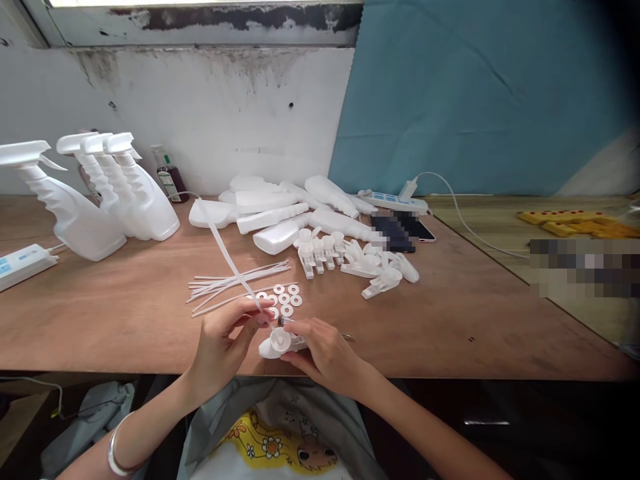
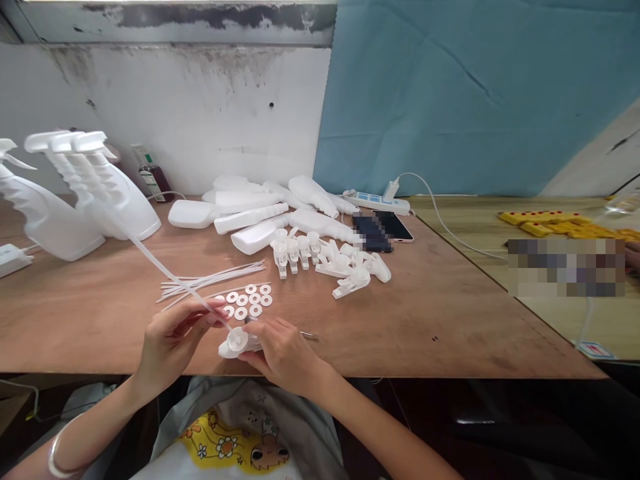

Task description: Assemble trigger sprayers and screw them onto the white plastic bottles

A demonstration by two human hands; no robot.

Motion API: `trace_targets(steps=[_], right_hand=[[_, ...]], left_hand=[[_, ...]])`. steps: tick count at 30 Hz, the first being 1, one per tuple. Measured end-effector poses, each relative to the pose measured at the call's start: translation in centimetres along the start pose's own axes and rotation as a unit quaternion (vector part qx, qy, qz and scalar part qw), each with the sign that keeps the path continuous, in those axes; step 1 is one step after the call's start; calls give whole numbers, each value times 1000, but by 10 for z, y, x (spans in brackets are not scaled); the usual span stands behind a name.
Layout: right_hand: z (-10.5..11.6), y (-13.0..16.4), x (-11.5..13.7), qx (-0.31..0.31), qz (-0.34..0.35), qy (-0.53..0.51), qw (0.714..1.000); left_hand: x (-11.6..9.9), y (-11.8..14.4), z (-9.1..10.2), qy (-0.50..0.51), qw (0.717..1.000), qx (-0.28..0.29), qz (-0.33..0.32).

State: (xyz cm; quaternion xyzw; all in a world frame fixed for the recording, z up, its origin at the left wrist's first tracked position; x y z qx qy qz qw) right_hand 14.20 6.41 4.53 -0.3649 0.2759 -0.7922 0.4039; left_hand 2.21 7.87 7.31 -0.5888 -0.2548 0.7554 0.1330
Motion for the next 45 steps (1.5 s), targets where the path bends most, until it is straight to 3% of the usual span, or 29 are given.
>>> trace_targets(steps=[7,14,22,28,35,40,45], right_hand=[[-1,-1,0,7,-2,-6,1000],[0,0,1,-6,7,-20,1000],[-3,1,2,-3,17,-25,1000],[-4,2,1,-1,20,-8,1000],[-2,0,5,-9,34,-23,999],[-3,1,3,4,19,-25,1000],[-2,0,-3,7,-16,-57,998]], left_hand=[[-5,8,-18,-12,998,55,-40],[5,13,-18,-13,997,55,-56],[-4,11,-24,-27,992,82,-91],[2,10,-19,-13,992,75,-101],[-14,8,-30,-41,982,121,-137],[-28,8,-31,-72,971,125,-191],[-17,-1,-32,-45,978,142,-144]])
Point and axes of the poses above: each hand's wrist, its own y-axis away from the middle knuckle, its own z-axis out of the back of the hand, x = y × z, the point moved 10 cm from there along -y, towards the middle knuckle, and after that the axes turned 13 degrees about -x, right-handed, at the moved point
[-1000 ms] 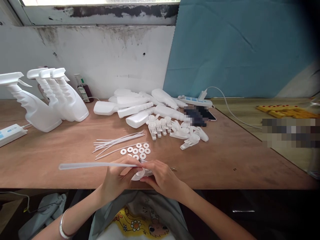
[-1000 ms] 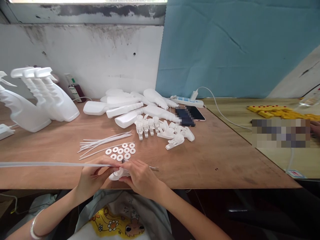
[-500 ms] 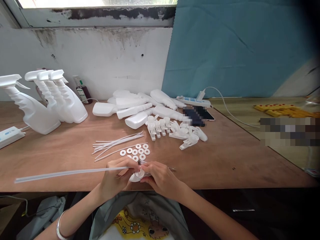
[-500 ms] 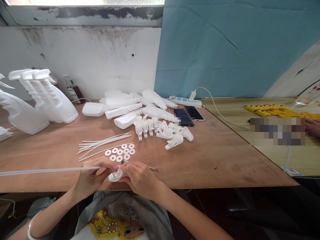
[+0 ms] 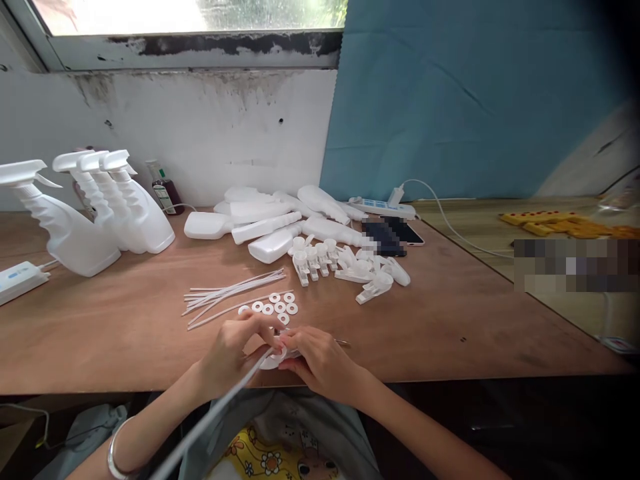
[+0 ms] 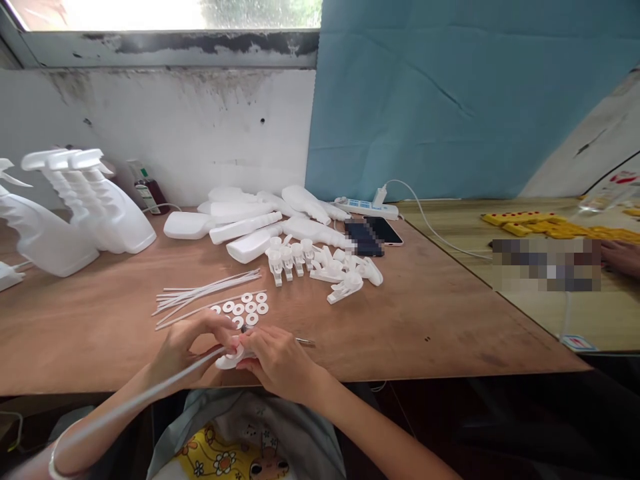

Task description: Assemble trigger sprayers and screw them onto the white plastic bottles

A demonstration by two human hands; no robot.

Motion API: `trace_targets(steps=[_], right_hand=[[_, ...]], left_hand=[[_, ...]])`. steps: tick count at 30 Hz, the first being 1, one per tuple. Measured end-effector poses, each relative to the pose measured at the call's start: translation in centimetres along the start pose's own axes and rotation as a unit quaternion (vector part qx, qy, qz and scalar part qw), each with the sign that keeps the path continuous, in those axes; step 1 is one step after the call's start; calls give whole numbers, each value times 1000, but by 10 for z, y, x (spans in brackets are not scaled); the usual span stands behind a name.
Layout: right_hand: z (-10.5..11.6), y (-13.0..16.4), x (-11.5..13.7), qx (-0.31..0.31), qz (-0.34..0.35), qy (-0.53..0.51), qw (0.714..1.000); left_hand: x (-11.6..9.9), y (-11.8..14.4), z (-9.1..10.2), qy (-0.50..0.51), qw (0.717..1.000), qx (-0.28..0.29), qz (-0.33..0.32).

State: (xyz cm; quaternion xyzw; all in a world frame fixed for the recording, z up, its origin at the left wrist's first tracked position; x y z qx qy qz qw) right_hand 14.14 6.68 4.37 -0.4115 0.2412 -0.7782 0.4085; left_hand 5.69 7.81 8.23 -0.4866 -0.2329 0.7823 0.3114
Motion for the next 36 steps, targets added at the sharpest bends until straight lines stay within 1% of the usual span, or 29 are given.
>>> trace_targets(steps=[2,4,5,6,7,9,10,11,12,13,15,16,18,19,21,22,24,26,28,29,30,32,33,36], right_hand=[[2,0,-5,1,-49,-48,998],[5,3,-16,-14,-132,-103,986],[8,6,-23,-34,-178,-134,974],[13,9,-30,-65,-222,-171,958],[20,13,-37,-106,-257,-210,937],[36,19,-49,-204,-295,-283,890],[46,22,-56,-256,-303,-309,865],[56,25,-62,-305,-308,-326,840],[63,28,-69,-345,-315,-337,817],[69,31,-75,-372,-325,-348,797],[74,34,-84,-398,-346,-368,765],[75,34,-85,-403,-354,-374,757],[80,34,-85,-410,-351,-372,755],[82,34,-83,-413,-343,-364,761],[86,32,-79,-406,-326,-341,783],[87,32,-77,-399,-318,-326,796],[91,32,-76,-389,-306,-293,817],[98,34,-76,-400,-296,-257,829],[109,37,-76,-423,-285,-223,831],[114,38,-75,-433,-279,-209,832],[117,39,-74,-437,-273,-200,833],[120,36,-71,-424,-265,-196,844],[118,33,-69,-406,-264,-198,852],[106,26,-64,-330,-280,-199,879]], left_hand=[[10,-4,0,14,999,-7,46],[21,-9,2,51,993,-35,101],[26,-13,4,76,988,-50,125],[30,-17,5,101,984,-55,139],[33,-24,5,120,982,-44,141],[38,-41,4,110,988,12,105],[42,-51,4,76,993,53,68],[52,-62,9,16,997,68,36],[67,-74,19,-71,995,62,12],[85,-87,32,-179,983,35,-1],[127,-106,53,-370,929,8,12],[144,-112,59,-392,920,0,22],[171,-118,63,-411,911,-5,35],[180,-119,62,-407,913,-8,38],[189,-119,62,-402,915,-17,41],[190,-118,64,-398,916,-25,40],[184,-115,73,-388,920,-50,38],[171,-107,90,-383,919,-88,35],[153,-94,123,-342,922,-174,53],[145,-84,145,-299,922,-238,70],[138,-71,168,-250,913,-308,92],[124,-46,208,-207,883,-408,104],[117,-34,225,-199,865,-449,101],[105,-4,267,-172,814,-548,90]])
Point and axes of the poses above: each hand's wrist, its own y-axis away from the middle knuckle, its own z-axis out of the back of the hand, x = y × z, the point moved 10 cm from there along -y, towards the middle knuckle, and after that the axes turned 13 degrees about -x, right-handed, at the moved point
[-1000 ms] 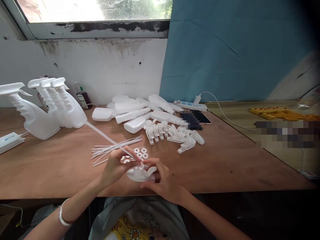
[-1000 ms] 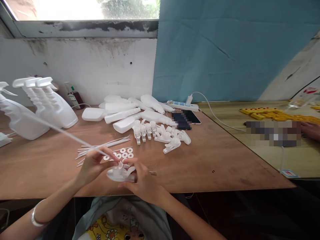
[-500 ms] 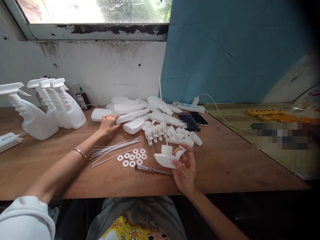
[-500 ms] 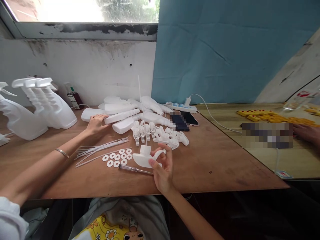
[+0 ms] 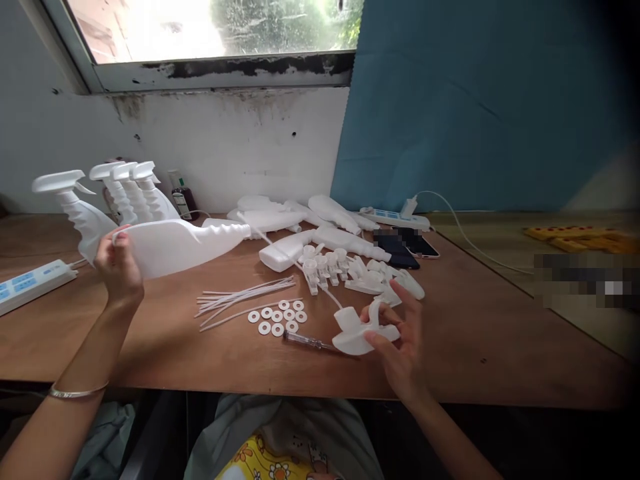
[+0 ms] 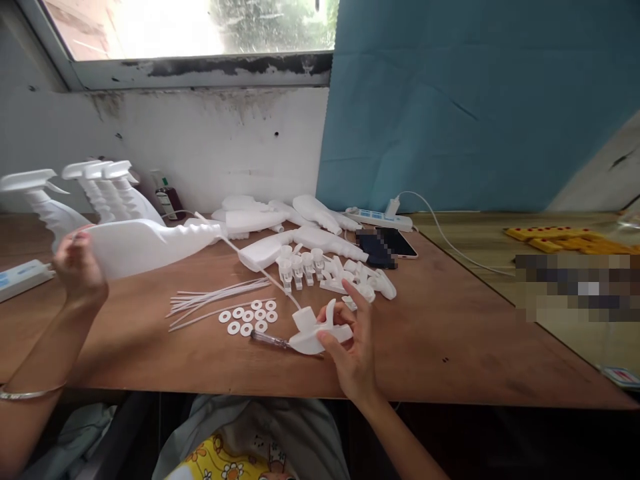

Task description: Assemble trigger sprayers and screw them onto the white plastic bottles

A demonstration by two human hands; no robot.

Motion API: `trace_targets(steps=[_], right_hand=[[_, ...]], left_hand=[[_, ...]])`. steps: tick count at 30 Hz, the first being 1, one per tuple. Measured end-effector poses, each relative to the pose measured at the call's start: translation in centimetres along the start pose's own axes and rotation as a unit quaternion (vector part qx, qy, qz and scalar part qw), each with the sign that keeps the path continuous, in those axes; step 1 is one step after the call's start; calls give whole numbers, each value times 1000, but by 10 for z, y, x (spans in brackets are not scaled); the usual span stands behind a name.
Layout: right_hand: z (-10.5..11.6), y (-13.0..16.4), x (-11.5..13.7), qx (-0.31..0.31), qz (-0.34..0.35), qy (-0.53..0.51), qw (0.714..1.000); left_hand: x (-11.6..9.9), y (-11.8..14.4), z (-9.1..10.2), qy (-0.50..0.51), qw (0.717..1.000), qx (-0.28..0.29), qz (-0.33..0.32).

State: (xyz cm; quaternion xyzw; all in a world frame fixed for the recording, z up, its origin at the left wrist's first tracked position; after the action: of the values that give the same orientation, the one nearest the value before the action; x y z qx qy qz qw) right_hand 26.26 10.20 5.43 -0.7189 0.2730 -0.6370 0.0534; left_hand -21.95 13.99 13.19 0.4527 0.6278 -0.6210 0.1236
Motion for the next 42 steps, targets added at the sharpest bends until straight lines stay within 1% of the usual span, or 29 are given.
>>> trace_targets(steps=[2,4,7,10,16,21,23,27,29,31,34,38,40,42], right_hand=[[-6,3,-1,28,-11,27,999],[-8,4,-1,35,-9,43,998],[-9,2,0,30,-1,52,998],[-10,1,-1,30,-2,64,997],[-14,2,-1,55,15,109,992],[-16,3,0,72,18,112,991],[-18,4,1,86,23,115,989],[-22,5,1,118,33,155,980],[-21,4,1,112,32,170,978],[-21,3,5,95,37,159,982],[-27,8,14,84,55,112,989],[-38,23,18,123,51,61,989],[-42,30,20,152,67,59,984],[-47,36,24,178,108,73,975]], left_hand=[[9,-11,18,22,998,-43,31],[19,-17,28,40,995,-59,66],[30,-17,36,55,990,-65,112],[37,-11,38,57,986,-62,143],[43,2,30,47,980,-29,190],[40,6,25,39,978,-8,203],[38,8,22,40,977,19,210],[34,17,12,41,963,113,241],[31,28,6,36,952,165,256],[24,44,0,36,940,211,267],[8,79,-9,43,922,252,289],[-9,128,-19,44,892,291,343],[-14,141,-20,41,882,299,363],[-17,147,-19,38,876,302,373]])
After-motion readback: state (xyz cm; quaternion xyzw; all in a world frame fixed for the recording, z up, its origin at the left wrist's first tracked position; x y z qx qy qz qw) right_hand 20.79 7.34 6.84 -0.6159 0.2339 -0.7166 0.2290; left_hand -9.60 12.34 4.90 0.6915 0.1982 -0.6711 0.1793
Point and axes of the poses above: each hand's wrist, its own y-axis away from the middle knuckle, its own z-axis out of the back of the hand, x = y × z, the point moved 10 cm from there along -y, towards the middle knuckle, and after that the axes turned 13 degrees about -x, right-handed, at the moved point
